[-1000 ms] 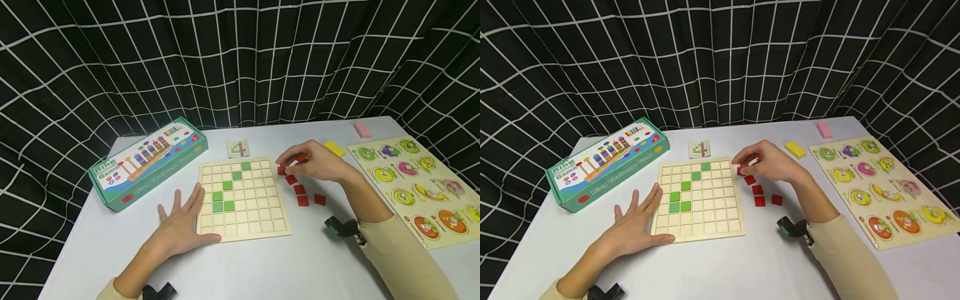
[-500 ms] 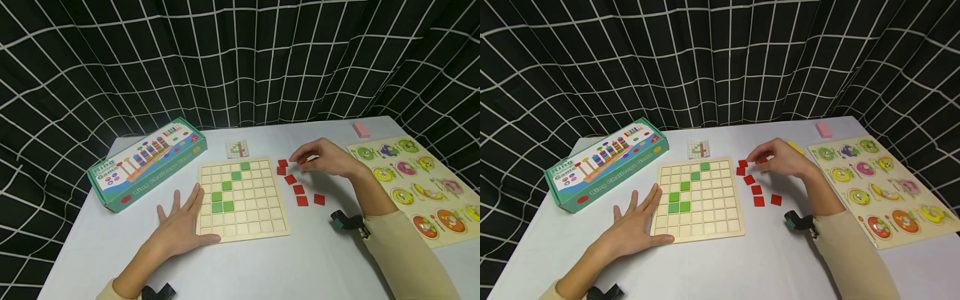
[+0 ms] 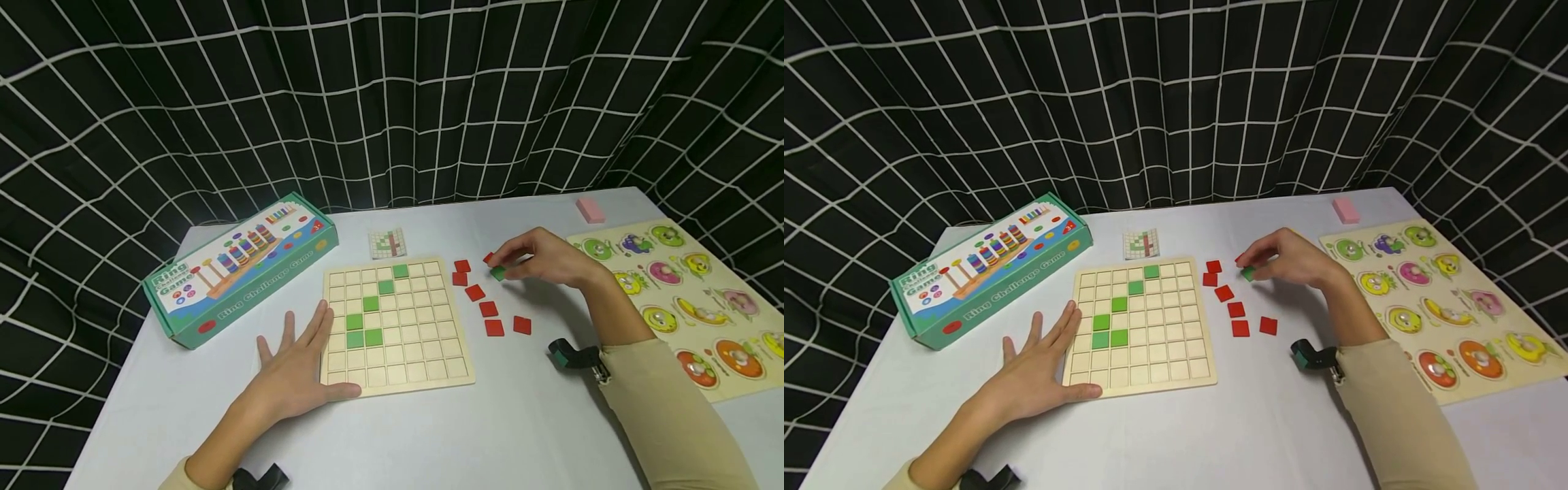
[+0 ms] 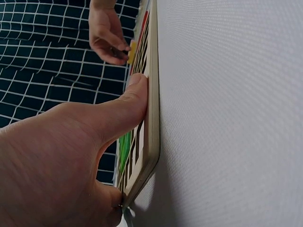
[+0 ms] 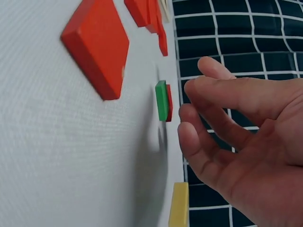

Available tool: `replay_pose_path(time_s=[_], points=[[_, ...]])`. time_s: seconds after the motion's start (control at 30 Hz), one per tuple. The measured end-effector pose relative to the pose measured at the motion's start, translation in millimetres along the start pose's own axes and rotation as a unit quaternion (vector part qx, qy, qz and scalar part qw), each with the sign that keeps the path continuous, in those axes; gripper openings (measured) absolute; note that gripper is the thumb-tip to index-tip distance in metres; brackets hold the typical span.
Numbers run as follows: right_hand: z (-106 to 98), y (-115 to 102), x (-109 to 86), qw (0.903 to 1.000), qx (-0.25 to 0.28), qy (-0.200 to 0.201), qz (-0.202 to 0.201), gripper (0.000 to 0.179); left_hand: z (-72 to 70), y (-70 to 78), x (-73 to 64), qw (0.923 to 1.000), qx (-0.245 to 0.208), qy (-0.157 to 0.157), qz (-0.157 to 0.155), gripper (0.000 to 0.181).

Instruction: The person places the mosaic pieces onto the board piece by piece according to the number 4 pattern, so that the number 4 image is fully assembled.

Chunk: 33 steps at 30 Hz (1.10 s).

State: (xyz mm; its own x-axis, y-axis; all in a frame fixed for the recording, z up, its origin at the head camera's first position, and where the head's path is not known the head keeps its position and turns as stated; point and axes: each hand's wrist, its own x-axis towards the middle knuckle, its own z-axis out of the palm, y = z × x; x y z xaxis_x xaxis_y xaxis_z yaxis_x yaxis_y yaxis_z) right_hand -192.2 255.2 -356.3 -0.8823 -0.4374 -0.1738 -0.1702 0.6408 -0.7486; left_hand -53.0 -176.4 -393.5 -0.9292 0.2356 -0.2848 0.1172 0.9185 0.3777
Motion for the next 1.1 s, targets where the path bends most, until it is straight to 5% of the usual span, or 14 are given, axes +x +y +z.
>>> replay_pose_path(time_s=[0.67, 1.1], points=[[5.5, 8.6, 6.3, 0.9987, -0.038, 0.015, 0.031, 0.028, 0.6, -0.4, -0.1, 1.0000, 0.001, 0.000, 0.000, 0.131], [6.0, 9.1, 6.1, 0.9983, -0.054, 0.011, 0.018, 0.029, 0.2, 0.3, -0.7, 1.0000, 0.006, 0.002, 0.001, 0.131]])
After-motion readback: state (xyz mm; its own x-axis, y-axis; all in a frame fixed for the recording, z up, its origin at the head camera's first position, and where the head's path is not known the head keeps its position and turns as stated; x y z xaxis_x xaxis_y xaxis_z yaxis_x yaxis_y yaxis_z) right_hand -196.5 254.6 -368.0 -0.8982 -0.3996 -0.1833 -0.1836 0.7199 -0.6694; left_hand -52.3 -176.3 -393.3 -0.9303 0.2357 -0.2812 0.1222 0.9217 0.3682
